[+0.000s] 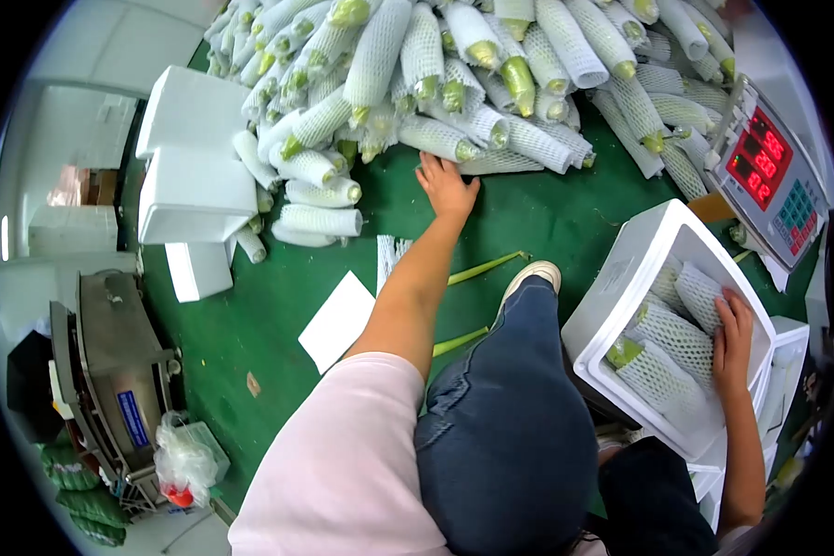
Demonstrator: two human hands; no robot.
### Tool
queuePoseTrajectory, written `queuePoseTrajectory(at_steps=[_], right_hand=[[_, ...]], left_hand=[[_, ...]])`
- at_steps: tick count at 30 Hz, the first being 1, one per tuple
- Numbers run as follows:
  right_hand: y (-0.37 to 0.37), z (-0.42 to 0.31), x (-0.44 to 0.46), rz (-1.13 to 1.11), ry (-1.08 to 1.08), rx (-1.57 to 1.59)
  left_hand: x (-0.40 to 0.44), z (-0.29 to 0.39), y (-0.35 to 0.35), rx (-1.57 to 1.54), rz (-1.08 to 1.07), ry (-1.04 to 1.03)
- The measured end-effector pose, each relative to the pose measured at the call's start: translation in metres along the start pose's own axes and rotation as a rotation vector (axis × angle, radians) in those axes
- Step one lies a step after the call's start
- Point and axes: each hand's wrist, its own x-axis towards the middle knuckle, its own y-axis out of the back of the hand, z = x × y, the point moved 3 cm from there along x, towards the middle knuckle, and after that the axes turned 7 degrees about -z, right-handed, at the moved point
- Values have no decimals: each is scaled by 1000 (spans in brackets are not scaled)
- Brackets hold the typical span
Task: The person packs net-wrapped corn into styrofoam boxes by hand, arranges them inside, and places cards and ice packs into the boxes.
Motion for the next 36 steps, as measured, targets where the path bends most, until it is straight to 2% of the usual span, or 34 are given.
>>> queuePoseTrajectory(at_steps=[2,4,5,6,8,11,12,14,17,20,22,23,24,25,26,28,29,30,31,32,34,36], right_hand=[[2,-2,0,-4,10,-31],[-1,-5,5,1,36,-34],[-1,-5,5,11,47,-36],[3,-4,3,23,45,-50],[6,-8,2,46,33,-40],[5,-12,3,60,38,-45],[4,-12,2,61,33,-46],[4,-12,3,66,29,-42],[6,-14,4,66,38,-66],[12,-21,5,63,47,-66],[26,-30,6,113,49,-64],[35,-40,5,158,41,-56],[42,-54,2,192,25,-49],[45,-71,8,181,-39,207],[49,-88,17,59,-99,389],[40,-112,32,-236,-123,706],[34,-120,40,-433,-108,862],[19,-125,42,-508,-260,1147],[23,-137,55,-625,-333,1132],[22,-148,63,-553,-242,1248],[19,-167,76,-428,-227,1556],[23,-156,82,-357,-292,1550]], left_hand=[[-3,-5,8,-161,-45,10],[-20,3,19,96,59,-159],[-32,8,20,82,78,-209],[-44,10,14,-4,-36,-139],[-62,26,21,-73,-53,-106],[-50,41,28,-38,123,-225],[-40,41,25,-44,108,-229],[-19,46,18,-71,-99,-244],[-2,61,16,204,-473,-256],[-17,59,29,-81,-868,-16],[-83,31,17,-1047,-1138,362],[-117,33,36,-1185,-1259,653],[-144,29,51,-1363,-1354,799],[-163,34,75,-1469,-1325,896],[-174,32,94,-1545,-1349,1002],[-186,25,116,-1630,-1216,998],[-181,29,134,-1624,-1246,770],[-172,39,156,-1603,-1274,545],[-159,61,182,-1461,-1328,358],[-144,91,201,-1255,-1256,-29],[-128,149,226,-708,-1258,-553],[-128,188,230,-871,-1292,-618]])
